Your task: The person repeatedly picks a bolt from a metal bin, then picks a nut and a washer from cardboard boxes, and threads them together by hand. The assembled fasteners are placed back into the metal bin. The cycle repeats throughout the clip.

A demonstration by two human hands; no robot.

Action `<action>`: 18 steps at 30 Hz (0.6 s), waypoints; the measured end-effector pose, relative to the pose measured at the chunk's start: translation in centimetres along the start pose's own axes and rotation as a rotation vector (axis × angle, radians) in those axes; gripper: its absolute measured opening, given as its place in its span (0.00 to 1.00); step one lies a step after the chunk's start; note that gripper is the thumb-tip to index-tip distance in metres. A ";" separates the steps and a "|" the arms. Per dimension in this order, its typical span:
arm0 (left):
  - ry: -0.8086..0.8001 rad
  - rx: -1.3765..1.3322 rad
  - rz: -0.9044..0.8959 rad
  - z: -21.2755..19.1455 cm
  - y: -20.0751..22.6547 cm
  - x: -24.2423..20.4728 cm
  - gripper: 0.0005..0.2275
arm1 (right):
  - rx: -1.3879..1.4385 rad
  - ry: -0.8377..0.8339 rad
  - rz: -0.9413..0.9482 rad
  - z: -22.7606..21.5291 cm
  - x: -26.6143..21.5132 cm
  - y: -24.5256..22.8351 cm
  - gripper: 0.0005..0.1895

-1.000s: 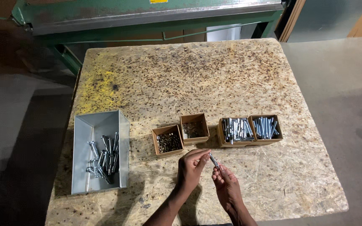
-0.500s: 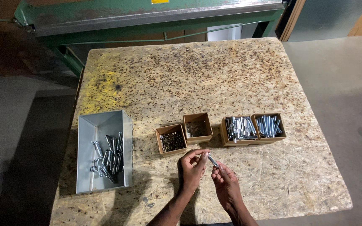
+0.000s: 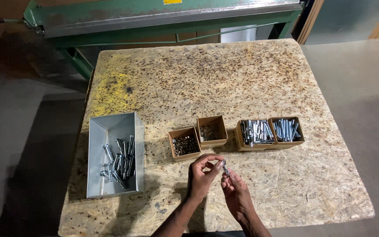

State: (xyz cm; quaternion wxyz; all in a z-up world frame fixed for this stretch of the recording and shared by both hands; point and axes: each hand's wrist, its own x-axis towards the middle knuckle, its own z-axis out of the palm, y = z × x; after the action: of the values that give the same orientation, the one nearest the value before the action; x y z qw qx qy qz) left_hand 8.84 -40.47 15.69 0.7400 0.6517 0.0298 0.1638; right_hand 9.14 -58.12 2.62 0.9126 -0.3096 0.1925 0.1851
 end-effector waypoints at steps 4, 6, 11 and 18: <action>-0.090 0.158 -0.077 -2.0 1.0 0.5 0.15 | 0.013 -0.007 0.008 -0.6 -0.1 0.5 0.24; -0.019 0.144 -0.194 -3.4 2.6 1.8 0.11 | 0.038 -0.044 0.000 -0.5 -0.2 0.5 0.19; -0.116 0.789 -0.071 -10.9 -4.6 8.8 0.09 | 0.040 -0.119 -0.015 -0.5 -1.2 0.5 0.14; -0.626 1.634 -0.397 -12.3 -15.8 16.2 0.07 | 0.060 -0.096 0.021 0.1 -3.0 0.6 0.13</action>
State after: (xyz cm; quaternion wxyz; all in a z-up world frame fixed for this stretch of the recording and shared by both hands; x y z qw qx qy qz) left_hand 24.16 -25.73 1.18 0.0342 0.9727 0.0463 -0.2246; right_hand 6.32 -58.25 3.78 0.9276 -0.2710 0.1573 0.2033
